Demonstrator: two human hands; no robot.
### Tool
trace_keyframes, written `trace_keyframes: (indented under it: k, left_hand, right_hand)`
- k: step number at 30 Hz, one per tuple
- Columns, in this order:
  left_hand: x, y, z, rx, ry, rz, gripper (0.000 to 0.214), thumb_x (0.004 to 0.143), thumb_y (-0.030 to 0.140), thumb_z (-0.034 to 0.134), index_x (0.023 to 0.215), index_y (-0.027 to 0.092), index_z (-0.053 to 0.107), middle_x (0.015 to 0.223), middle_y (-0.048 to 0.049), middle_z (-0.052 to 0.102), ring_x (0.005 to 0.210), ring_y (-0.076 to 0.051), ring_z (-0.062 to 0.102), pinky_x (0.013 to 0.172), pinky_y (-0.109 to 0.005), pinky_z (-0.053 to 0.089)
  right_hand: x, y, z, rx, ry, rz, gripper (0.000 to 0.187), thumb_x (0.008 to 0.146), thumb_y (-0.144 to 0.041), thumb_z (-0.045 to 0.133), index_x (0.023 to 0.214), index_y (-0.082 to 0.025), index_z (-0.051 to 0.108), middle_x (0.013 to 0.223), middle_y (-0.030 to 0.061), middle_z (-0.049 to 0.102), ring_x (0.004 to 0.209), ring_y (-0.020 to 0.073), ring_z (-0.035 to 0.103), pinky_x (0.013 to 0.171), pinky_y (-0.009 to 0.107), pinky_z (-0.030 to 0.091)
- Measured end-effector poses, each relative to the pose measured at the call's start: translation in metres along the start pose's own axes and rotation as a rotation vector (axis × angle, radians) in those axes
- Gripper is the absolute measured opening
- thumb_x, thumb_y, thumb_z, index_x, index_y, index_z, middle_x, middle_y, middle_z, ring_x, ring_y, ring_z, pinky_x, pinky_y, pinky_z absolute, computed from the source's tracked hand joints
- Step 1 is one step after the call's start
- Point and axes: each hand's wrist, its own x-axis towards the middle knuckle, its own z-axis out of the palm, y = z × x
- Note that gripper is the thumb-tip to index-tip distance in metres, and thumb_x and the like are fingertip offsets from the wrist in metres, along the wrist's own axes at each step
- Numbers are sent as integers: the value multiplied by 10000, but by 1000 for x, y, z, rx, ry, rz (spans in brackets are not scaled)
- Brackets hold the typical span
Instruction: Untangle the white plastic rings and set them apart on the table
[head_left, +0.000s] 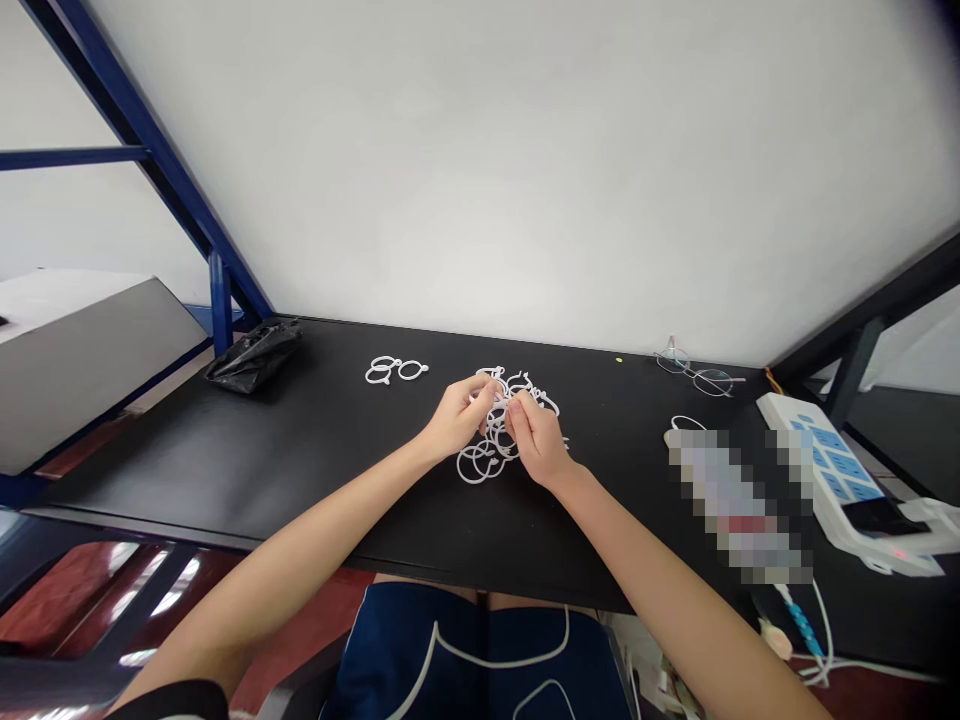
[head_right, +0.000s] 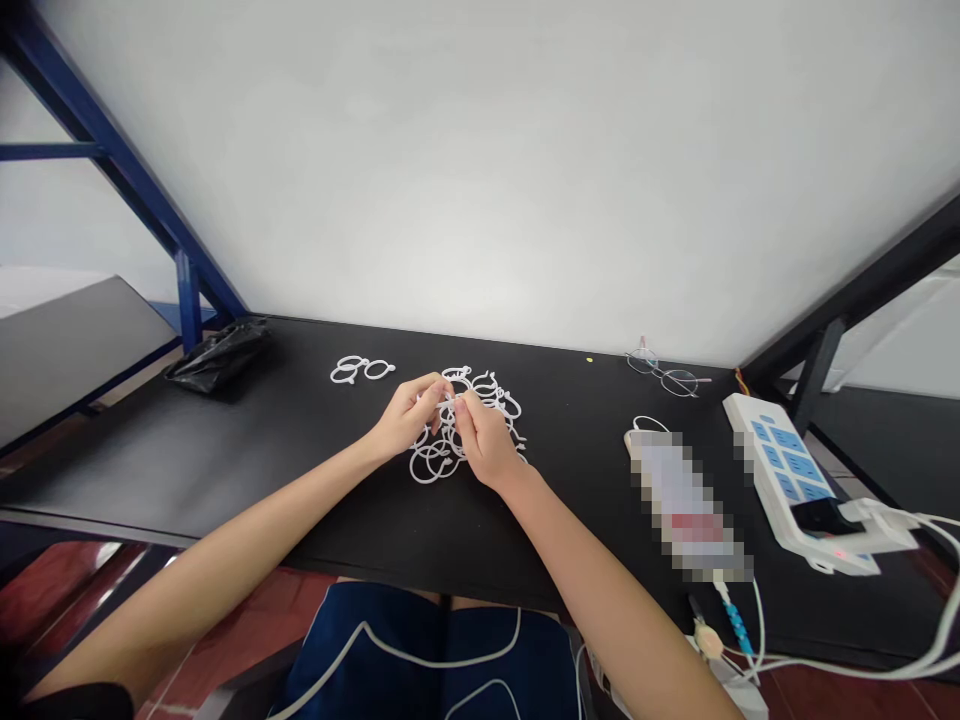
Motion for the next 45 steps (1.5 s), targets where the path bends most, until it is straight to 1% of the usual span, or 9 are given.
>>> trace_keyframes:
  k: [7,13,23,26,30,33,36,40,45]
  left_hand:
    - [4,6,-6,54,-48,-38,398,910,521,450,816,160,588,605,54,430,465,-65,413,483,-200,441]
    - [7,2,-10,140,-37,-30,411,889,542,500,844,151,615,587,48,437,484,-71,371,476,-199,372]
    - [4,8,-11,246,-74,50,401,708,489,754,892,173,590,645,59,464,549,-75,383,526,-206,361]
    - [4,4,-12,405,-45,117,404,726,519,730,868,173,576,691,31,533,597,-100,461,557,-221,396]
    - [7,-2,-19,866,-11,294,382,803,538,652,877,171,576,824,-40,621,773,-183,558,591,-257,405]
    - [11,-6,-29,1129,11,350,377,864,542,574,856,165,586,858,-78,636,866,-235,566,694,-318,442]
    - [16,-14,-43,1286,123,307,387,891,537,537,870,157,609,901,-115,637,936,-282,556,894,-428,418]
    - [20,-30,-65,1393,236,126,400,937,494,464,892,136,637,969,-168,636,996,-318,551,1006,-493,344]
    - [20,-46,-81,1420,232,-46,385,928,454,486,972,106,644,1078,-209,622,1088,-373,532,1062,-579,261]
  right_hand:
    - [4,-1,-11,-109,-75,0,365,1019,-428,277,711,-237,322,556,-45,392,477,123,357,521,281,299]
    - [5,8,-16,-131,-17,18,349,1023,-396,279,714,-238,315,548,-48,397,469,122,371,511,276,284]
    - [7,14,-19,-161,53,20,343,1020,-357,303,700,-234,314,534,-58,365,457,112,355,510,267,282]
    - [6,16,-17,-162,67,9,345,1020,-361,305,700,-232,315,541,-57,364,463,108,355,507,262,287]
    - [6,17,-16,-132,84,19,354,1021,-365,304,693,-233,285,528,-65,328,444,100,324,483,257,273]
    - [6,18,-17,-124,94,14,349,1021,-349,310,693,-231,283,526,-68,312,441,96,315,484,257,271]
    - [6,17,-17,-144,86,-10,347,1018,-330,325,690,-228,277,531,-69,292,449,93,300,487,257,262]
    - [6,16,-17,-157,72,-42,350,1014,-310,337,685,-225,252,533,-73,259,452,87,269,481,256,243]
    - [6,16,-16,-151,77,-40,351,1011,-306,345,684,-226,244,523,-77,248,445,85,254,470,252,235]
